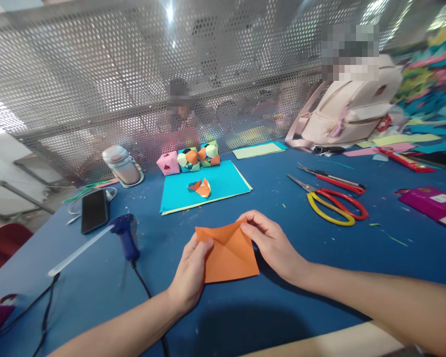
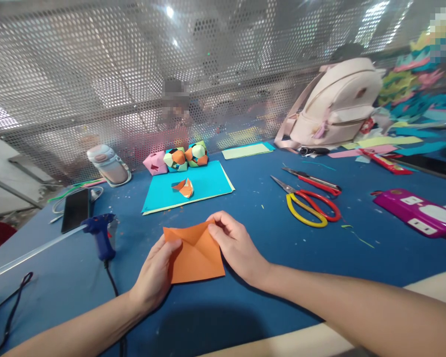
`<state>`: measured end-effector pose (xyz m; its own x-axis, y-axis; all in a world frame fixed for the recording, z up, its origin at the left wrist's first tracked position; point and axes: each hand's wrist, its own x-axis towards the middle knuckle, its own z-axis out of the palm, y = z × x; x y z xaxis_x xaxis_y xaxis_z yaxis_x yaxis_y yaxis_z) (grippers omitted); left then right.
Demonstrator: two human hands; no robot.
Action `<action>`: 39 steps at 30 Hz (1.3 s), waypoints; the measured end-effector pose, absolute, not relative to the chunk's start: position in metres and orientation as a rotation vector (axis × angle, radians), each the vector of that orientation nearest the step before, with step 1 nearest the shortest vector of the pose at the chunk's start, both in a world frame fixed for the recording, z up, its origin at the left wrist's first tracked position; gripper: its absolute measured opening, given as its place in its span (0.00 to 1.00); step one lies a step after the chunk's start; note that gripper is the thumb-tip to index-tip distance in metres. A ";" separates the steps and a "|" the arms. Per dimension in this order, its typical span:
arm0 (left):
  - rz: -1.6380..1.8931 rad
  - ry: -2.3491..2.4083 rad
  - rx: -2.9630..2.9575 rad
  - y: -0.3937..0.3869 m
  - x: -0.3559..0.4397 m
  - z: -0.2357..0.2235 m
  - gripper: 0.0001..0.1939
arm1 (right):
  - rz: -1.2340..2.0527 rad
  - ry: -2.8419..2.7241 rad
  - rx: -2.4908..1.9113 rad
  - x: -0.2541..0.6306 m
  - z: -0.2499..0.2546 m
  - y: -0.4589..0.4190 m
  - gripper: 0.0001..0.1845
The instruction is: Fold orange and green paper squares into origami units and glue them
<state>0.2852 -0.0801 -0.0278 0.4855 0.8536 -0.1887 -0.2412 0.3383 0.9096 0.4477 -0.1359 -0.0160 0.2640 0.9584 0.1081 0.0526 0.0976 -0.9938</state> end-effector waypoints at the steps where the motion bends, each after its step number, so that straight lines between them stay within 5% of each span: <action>1: 0.809 0.760 0.973 -0.080 0.285 -0.028 0.14 | 0.924 -1.077 -1.268 0.447 -0.016 -0.135 0.09; 39: 0.850 0.840 1.039 -0.082 0.288 -0.015 0.12 | 0.778 -1.190 -1.355 0.447 -0.017 -0.135 0.10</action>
